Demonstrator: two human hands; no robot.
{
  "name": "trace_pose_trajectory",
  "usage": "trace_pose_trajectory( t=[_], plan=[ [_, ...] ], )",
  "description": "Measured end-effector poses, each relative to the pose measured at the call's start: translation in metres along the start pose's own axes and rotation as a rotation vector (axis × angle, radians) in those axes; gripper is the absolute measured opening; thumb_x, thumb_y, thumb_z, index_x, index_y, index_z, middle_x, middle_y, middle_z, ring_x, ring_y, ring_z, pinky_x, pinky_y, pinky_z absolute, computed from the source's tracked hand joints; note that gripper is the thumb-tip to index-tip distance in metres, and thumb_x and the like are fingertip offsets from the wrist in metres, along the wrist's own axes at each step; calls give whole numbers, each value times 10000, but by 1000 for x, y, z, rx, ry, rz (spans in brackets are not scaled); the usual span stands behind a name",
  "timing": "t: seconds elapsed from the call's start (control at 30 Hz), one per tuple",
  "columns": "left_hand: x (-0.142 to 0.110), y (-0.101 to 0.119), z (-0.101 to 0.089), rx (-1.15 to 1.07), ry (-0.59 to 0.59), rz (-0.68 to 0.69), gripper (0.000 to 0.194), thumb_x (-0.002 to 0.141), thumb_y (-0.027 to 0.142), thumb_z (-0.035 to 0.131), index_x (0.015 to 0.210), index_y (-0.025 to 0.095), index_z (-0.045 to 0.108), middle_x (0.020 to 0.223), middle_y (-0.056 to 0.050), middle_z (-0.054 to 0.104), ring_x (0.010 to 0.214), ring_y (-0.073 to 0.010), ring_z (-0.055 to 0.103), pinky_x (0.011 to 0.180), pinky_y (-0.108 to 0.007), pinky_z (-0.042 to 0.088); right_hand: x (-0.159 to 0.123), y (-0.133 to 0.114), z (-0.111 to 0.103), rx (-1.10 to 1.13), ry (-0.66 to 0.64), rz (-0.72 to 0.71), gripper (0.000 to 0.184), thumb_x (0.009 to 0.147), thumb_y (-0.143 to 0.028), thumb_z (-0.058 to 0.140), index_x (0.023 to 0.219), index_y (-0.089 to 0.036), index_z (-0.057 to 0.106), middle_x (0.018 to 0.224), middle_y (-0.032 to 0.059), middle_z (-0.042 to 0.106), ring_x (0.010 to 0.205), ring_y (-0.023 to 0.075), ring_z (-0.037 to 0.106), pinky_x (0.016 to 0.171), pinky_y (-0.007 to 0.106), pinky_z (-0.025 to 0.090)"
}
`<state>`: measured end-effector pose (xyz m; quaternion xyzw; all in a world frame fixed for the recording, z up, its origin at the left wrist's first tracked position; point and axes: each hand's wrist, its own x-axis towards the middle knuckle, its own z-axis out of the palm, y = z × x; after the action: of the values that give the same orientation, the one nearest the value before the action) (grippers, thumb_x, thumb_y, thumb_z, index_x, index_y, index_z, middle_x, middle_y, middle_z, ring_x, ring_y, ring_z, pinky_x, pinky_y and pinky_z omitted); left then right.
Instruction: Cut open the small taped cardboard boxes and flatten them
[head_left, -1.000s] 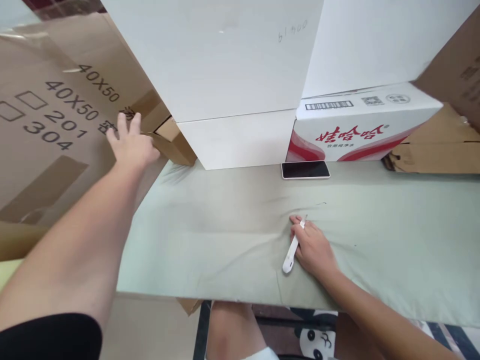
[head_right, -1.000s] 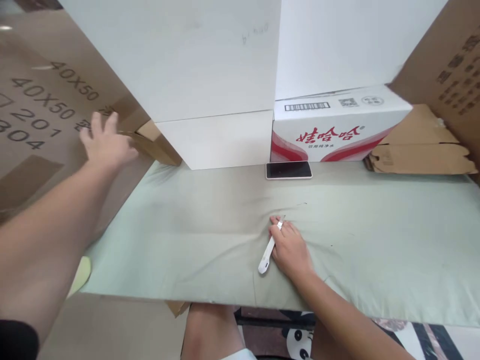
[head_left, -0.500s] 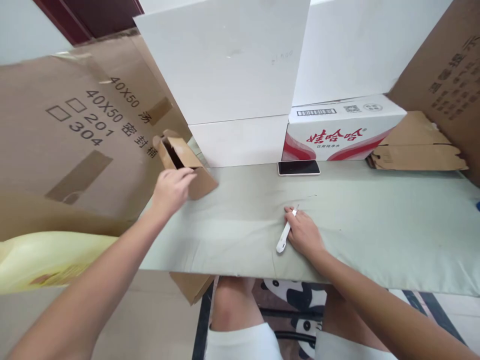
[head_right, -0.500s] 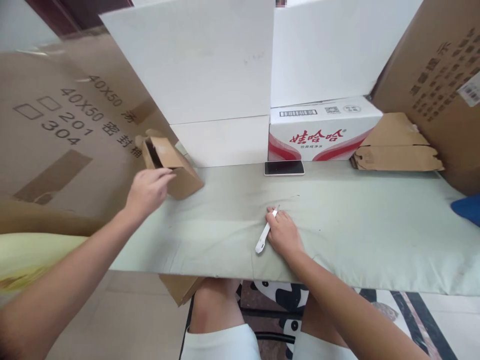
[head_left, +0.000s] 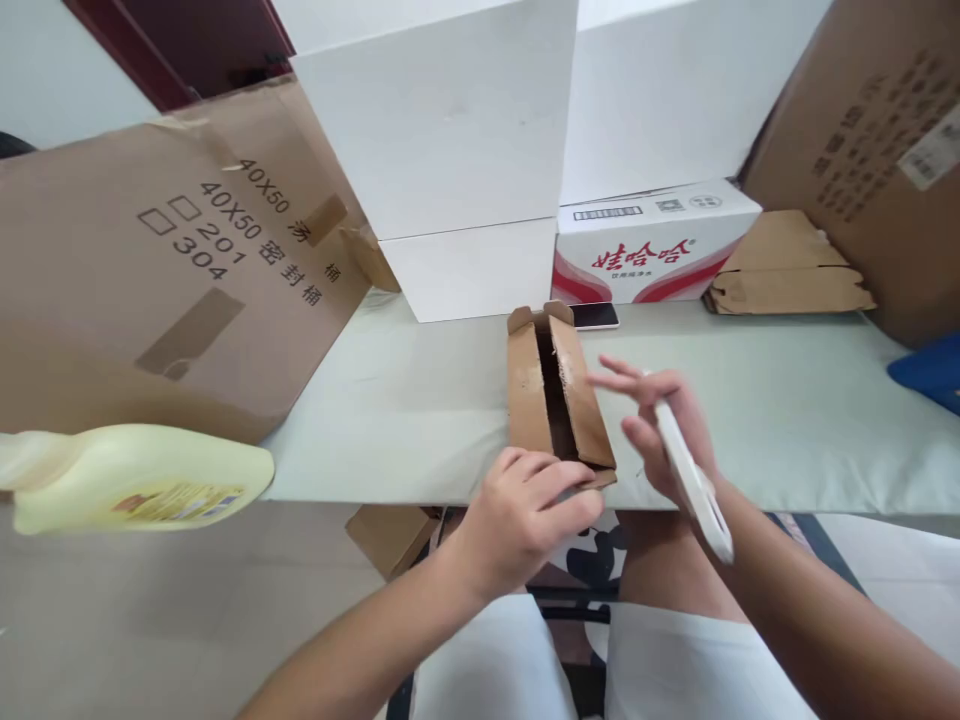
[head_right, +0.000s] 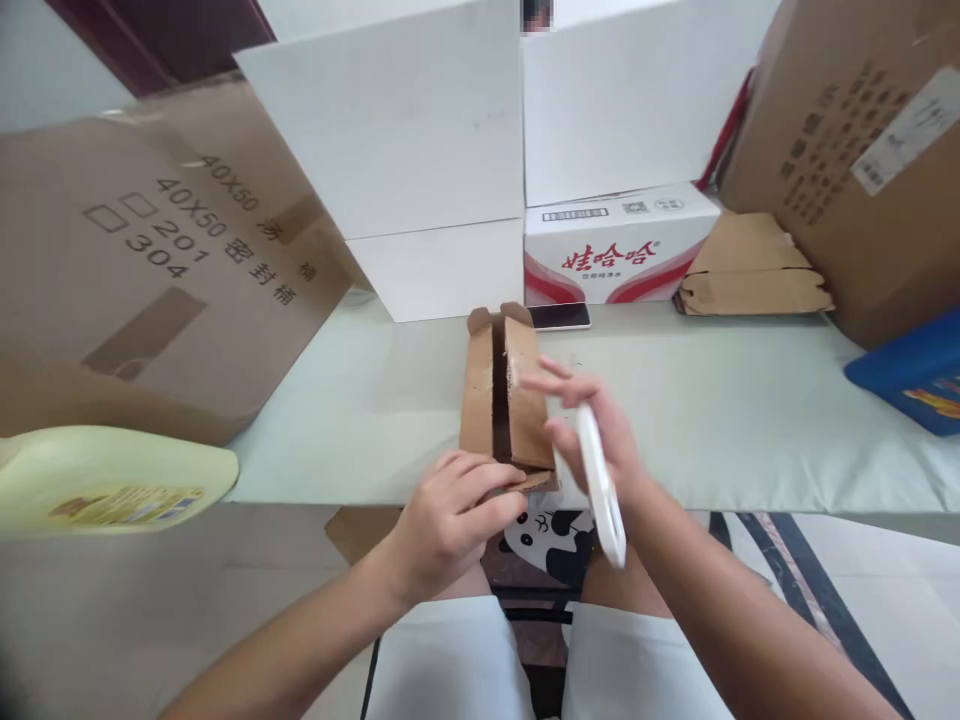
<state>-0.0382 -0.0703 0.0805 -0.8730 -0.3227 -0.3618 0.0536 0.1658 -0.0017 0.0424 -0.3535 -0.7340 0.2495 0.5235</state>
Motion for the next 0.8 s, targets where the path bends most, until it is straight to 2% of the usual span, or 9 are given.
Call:
trace_pose_trajectory(
  t=[0.1, 0.17, 0.23, 0.3, 0.37, 0.47, 0.63, 0.77, 0.8],
  plan=[
    [3, 8, 9, -108, -22, -55, 196, 960, 61, 522, 903, 208, 638, 976, -21, 781, 804, -129, 673, 656, -270, 463, 5, -29, -19, -98, -313, -242, 99, 950, -336, 571, 1005, -276, 514, 1056, 40, 788, 1411, 277, 575, 1244, 538, 270],
    [6, 4, 6, -294, -62, -55, 169, 939, 80, 532, 911, 207, 640, 967, -41, 773, 821, -137, 689, 685, -263, 522, 2, -31, -25, -176, -365, -284, 113, 944, -337, 594, 1005, -266, 531, 980, 15, 780, 1345, 280, 630, 1222, 503, 280],
    [14, -9, 1, -475, -55, -113, 140, 921, 124, 543, 965, 200, 652, 950, -55, 765, 846, -146, 704, 756, -269, 578, -5, -24, -27, -207, -343, -280, 142, 943, -349, 612, 986, -261, 508, 940, 2, 766, 1312, 282, 650, 1186, 483, 305],
    [27, -31, 2, -450, -23, -253, 184, 944, 176, 509, 996, 197, 684, 989, -66, 765, 930, -174, 711, 871, -322, 594, -13, -18, -26, -192, -315, -273, 160, 944, -354, 613, 978, -263, 485, 909, -6, 746, 1261, 274, 676, 1149, 465, 330],
    [43, -56, 11, -295, -130, -374, 259, 957, 269, 526, 1083, 195, 739, 1217, -97, 743, 1212, -266, 649, 1097, -478, 513, -18, -16, -23, -174, -282, -270, 167, 940, -366, 606, 977, -268, 476, 857, -15, 711, 1168, 264, 707, 1099, 448, 360],
    [66, -82, 34, -160, -398, -544, 281, 953, 362, 564, 1057, 227, 787, 1515, -69, 590, 1502, -388, 391, 1223, -652, 324, -21, -17, -17, -209, -222, -258, 203, 938, -420, 601, 965, -272, 464, 806, -15, 654, 1068, 267, 714, 1004, 437, 392],
    [90, -76, 53, -111, -461, -459, 351, 907, 449, 628, 1223, 313, 701, 1674, -12, 394, 1590, -394, 198, 1255, -670, 246, -20, -18, -6, -203, -135, -292, 285, 976, -532, 554, 955, -266, 451, 815, 0, 642, 981, 250, 699, 891, 423, 411],
    [94, -77, 48, -125, -408, -493, 67, 836, 276, 648, 832, 214, 673, 1612, -74, 444, 1556, -387, 273, 1244, -626, 303, -22, -18, -9, -218, -123, -297, 382, 982, -631, 516, 933, -260, 441, 773, -12, 629, 972, 253, 715, 874, 424, 395],
    [93, -82, 46, -146, -364, -509, 108, 815, 235, 637, 716, 201, 607, 1576, -90, 471, 1528, -372, 330, 1243, -596, 326, -23, -17, -12, -224, -104, -308, 426, 955, -676, 534, 933, -260, 443, 771, -12, 627, 976, 263, 719, 874, 431, 395]
  ],
)
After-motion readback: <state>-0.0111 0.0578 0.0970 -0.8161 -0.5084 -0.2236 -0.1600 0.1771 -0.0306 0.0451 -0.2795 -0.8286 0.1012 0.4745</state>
